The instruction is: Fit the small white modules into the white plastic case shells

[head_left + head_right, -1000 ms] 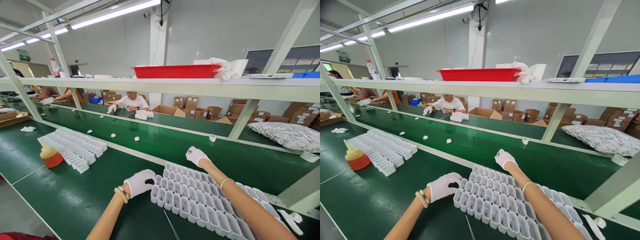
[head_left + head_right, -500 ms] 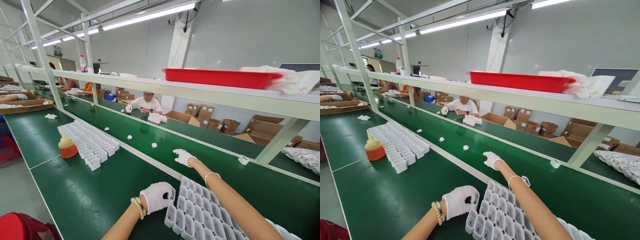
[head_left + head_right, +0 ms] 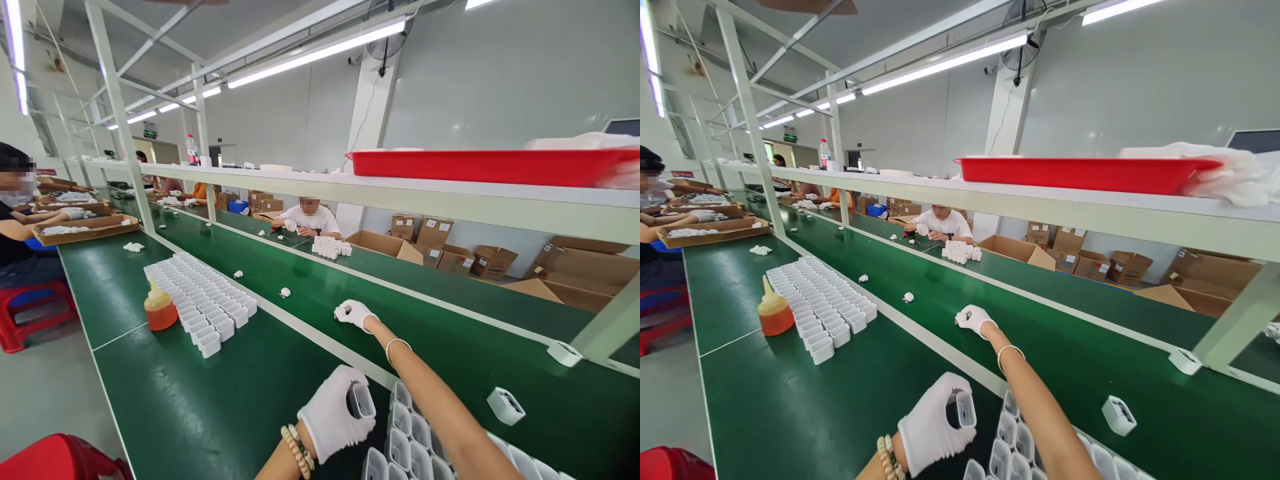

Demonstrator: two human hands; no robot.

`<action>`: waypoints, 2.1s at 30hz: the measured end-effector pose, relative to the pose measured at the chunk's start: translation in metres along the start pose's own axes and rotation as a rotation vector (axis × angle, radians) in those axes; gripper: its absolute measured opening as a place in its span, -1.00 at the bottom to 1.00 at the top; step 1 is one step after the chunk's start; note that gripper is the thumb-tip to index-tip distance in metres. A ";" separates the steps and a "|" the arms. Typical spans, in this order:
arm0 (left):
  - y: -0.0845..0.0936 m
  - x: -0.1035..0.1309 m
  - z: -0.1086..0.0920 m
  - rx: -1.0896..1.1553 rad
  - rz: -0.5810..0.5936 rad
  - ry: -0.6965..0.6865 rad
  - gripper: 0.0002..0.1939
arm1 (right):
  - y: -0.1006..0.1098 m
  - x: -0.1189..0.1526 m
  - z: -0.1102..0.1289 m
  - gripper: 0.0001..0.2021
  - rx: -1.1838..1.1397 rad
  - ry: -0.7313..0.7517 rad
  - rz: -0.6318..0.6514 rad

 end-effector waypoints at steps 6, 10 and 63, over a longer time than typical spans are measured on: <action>0.010 0.014 -0.029 0.040 -0.024 -0.070 -0.59 | 0.039 0.092 -0.004 -0.72 -0.296 0.045 0.020; 0.014 0.031 -0.054 -0.058 0.005 -0.180 -0.55 | 0.065 0.200 -0.004 -0.56 -0.396 0.039 -0.048; 0.007 0.059 -0.076 -0.090 -0.029 -0.353 -0.65 | -0.006 0.302 0.047 0.34 0.170 0.360 -0.366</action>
Point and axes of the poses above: each hand's wrist, its own x-axis away from the middle knuckle, its own y-axis out of the back of the hand, z = x × y, the point moved 8 cm from there along -x, towards the middle knuckle, and after that the axes turned 10 degrees about x, right-handed, at the moved point
